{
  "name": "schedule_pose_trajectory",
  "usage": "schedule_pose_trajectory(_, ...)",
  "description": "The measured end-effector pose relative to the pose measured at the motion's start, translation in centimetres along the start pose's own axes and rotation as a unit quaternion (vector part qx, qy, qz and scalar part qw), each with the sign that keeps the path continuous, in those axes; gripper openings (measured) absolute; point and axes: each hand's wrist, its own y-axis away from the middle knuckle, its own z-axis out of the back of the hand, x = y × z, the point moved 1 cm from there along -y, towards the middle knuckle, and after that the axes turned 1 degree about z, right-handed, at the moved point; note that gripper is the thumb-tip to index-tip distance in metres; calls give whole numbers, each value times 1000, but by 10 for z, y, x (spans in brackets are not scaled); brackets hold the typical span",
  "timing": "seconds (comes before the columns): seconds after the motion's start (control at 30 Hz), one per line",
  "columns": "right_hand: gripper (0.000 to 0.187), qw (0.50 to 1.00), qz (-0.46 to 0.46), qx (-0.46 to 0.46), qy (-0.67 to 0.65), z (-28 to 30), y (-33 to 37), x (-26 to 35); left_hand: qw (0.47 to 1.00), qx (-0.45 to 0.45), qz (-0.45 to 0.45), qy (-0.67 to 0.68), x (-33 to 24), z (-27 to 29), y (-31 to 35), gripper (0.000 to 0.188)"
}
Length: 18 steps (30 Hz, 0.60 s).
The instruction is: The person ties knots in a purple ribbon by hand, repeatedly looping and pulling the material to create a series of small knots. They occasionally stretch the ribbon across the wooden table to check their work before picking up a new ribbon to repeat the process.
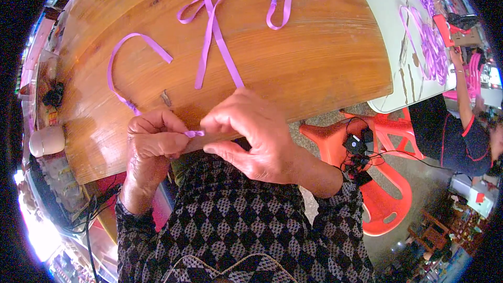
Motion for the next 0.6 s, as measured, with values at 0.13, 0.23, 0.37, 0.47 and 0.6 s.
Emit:
schedule_pose_trajectory(0.13, 37, 997, -65, 6, -34, -1, 3, -1, 997, 42, 14, 65, 8, 9, -3, 8)
schedule_pose_trajectory(0.23, 37, 996, -64, -14, -61, -6, 1, -2, 998, 38, 2, 45, 7, 9, -2, 6)
schedule_pose_trajectory(0.37, 32, 996, -56, 16, -68, -10, -7, -2, 999, 3, -39, -1, 10, 4, 3, 5)
schedule_pose_trajectory(0.47, 25, 994, -69, 48, -75, -12, -10, 0, 993, -3, -91, -72, 8, 3, 9, 4)
schedule_pose_trajectory(0.6, 18, 956, -165, 88, -225, -17, -4, 1, 967, 55, -184, -169, 10, 9, 11, 5)
